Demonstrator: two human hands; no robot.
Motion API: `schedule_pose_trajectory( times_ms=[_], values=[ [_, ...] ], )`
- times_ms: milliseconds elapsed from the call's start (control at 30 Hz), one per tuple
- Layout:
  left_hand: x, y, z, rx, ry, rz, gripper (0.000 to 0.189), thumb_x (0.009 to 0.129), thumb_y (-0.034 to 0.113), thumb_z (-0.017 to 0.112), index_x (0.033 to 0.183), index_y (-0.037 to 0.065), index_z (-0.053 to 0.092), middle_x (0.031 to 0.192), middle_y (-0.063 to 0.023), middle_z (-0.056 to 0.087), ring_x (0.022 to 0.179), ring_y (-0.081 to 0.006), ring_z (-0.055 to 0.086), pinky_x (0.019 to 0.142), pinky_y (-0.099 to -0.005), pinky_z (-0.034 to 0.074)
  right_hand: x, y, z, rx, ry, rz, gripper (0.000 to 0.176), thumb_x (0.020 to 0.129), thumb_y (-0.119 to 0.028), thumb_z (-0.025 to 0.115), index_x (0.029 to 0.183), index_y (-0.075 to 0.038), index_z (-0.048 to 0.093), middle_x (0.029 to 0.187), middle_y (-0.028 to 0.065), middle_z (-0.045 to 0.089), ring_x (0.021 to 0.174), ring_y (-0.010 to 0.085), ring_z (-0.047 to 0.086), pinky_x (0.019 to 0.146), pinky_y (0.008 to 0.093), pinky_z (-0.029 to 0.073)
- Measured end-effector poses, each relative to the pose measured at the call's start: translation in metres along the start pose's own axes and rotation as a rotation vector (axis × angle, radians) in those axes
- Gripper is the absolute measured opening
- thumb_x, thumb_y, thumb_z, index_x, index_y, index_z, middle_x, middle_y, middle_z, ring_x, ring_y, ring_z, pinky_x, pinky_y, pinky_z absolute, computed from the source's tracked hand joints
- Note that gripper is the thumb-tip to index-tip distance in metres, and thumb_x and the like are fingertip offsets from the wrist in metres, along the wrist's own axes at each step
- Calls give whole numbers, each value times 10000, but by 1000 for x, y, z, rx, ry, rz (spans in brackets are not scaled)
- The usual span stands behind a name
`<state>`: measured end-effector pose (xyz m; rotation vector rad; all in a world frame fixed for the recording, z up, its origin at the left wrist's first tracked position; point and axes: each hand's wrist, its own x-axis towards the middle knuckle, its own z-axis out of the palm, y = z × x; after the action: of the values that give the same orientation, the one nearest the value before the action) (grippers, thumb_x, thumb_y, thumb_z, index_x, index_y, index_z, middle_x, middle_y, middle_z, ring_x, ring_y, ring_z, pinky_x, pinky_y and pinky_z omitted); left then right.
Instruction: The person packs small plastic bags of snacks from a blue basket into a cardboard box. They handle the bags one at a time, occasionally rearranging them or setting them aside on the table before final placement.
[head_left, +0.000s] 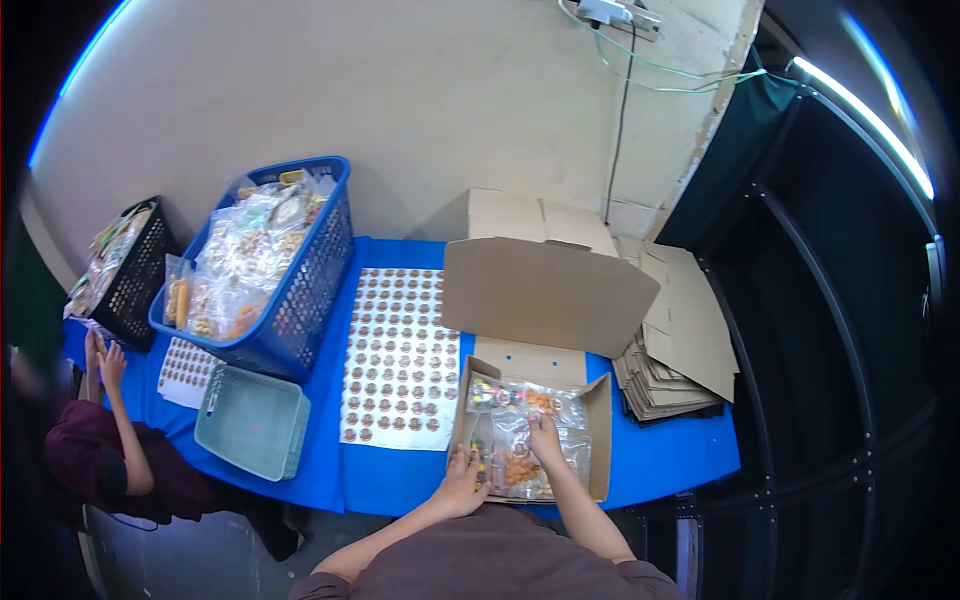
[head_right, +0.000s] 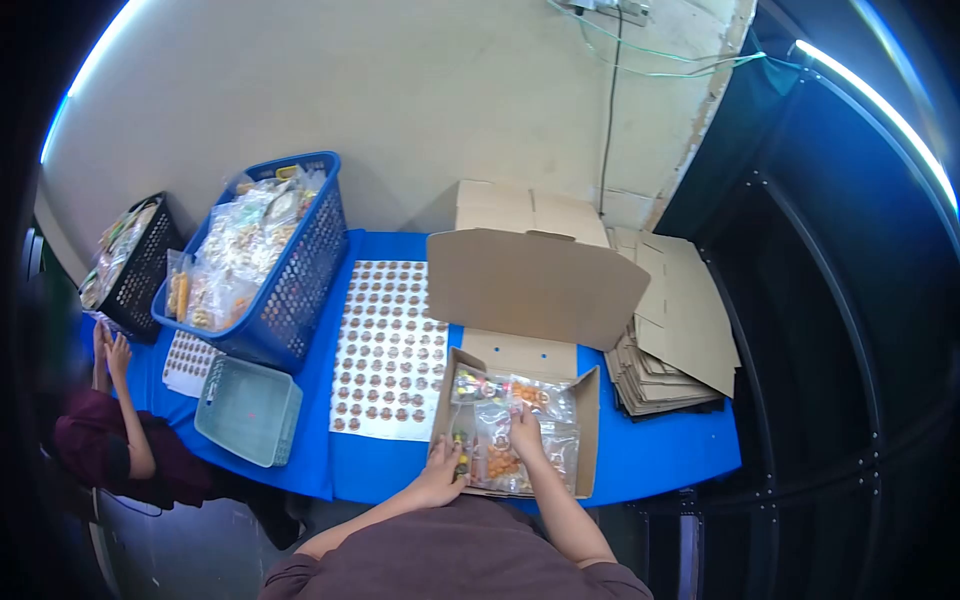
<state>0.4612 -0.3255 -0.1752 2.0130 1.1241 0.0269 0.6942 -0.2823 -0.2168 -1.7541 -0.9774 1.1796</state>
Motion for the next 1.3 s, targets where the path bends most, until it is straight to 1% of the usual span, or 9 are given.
schedule_pose_trajectory(
  times_ms=[133, 233, 367, 433, 500, 533, 733, 933, 1300],
  values=[
    [-2, 8, -8, -52, -64, -73, 769, 926, 385, 439, 1458, -37, 79, 1474, -363, -11, 1395, -464, 40, 1139, -445, 128, -13, -13, 3, 35, 421, -313, 239, 965, -208, 478, 1013, 15, 551, 800, 109, 628, 658, 150, 565, 613, 324, 465],
    [-3, 10, -8, -82, -66, -66, 784, 931, 390, 426, 1457, -33, 27, 1467, -372, -11, 1390, -465, 50, 1128, -435, 185, -27, -21, 9, 251, 282, -177, 247, 968, -203, 469, 1060, 19, 526, 797, 105, 629, 657, 166, 582, 618, 338, 477],
    [-10, 29, -25, -125, -110, -110, 727, 944, 362, 433, 1462, -11, 86, 1442, -404, 38, 1357, -476, 180, 1103, -410, 265, -30, 11, 28, -63, 247, -90, 386, 950, -221, 484, 1252, 16, 435, 813, 117, 636, 644, 217, 602, 627, 357, 501],
    [-9, 30, -24, -102, -133, -24, 652, 945, 307, 459, 1461, 30, 172, 1455, -351, 160, 1313, -459, 310, 1074, -409, 317, -25, 35, 35, -105, 280, -69, 538, 908, -217, 551, 1349, 7, 338, 946, 193, 614, 789, 270, 610, 735, 387, 500],
    [-8, 19, -14, -161, -63, 94, 616, 940, 286, 465, 1445, 30, 221, 1437, -325, 235, 1266, -444, 380, 1055, -407, 339, -35, 33, 37, -120, 298, -233, 662, 872, -185, 601, 1393, 22, 249, 1252, 322, 443, 1138, 416, 475, 975, 434, 373],
    [-8, 18, -14, -229, 12, 208, 581, 936, 266, 471, 1428, 30, 270, 1419, -299, 310, 1220, -429, 449, 1035, -404, 362, -47, 16, 32, -157, 242, -210, 743, 820, -142, 644, 1422, -25, 226, 1341, 309, 332, 1222, 438, 363, 1018, 466, 319],
    [-10, 23, -18, -412, -53, 117, 506, 926, 207, 474, 1381, 25, 349, 1343, -274, 424, 1203, -382, 471, 990, -406, 396, -73, 0, 30, -737, 164, -218, 659, 798, -231, 677, 1380, -120, 390, 1336, 266, 336, 1231, 435, 327, 1019, 497, 300],
    [11, -1, -21, -243, 266, 280, 441, 857, 102, 520, 1290, 31, 470, 1343, -207, 457, 1235, -370, 444, 994, -388, 405, -72, 25, 24, -781, 217, -176, 568, 820, -265, 657, 1339, -137, 463, 1347, 245, 341, 1232, 419, 338, 1010, 506, 299],
    [26, -13, -9, 363, 53, 392, 573, 778, 219, 694, 1289, 63, 488, 1363, -116, 475, 1277, -299, 421, 1098, -467, 277, -78, 21, 21, -627, 104, -275, 563, 774, -258, 716, 1281, -107, 523, 1345, 298, 315, 1233, 466, 319, 1017, 486, 335]
  ],
)
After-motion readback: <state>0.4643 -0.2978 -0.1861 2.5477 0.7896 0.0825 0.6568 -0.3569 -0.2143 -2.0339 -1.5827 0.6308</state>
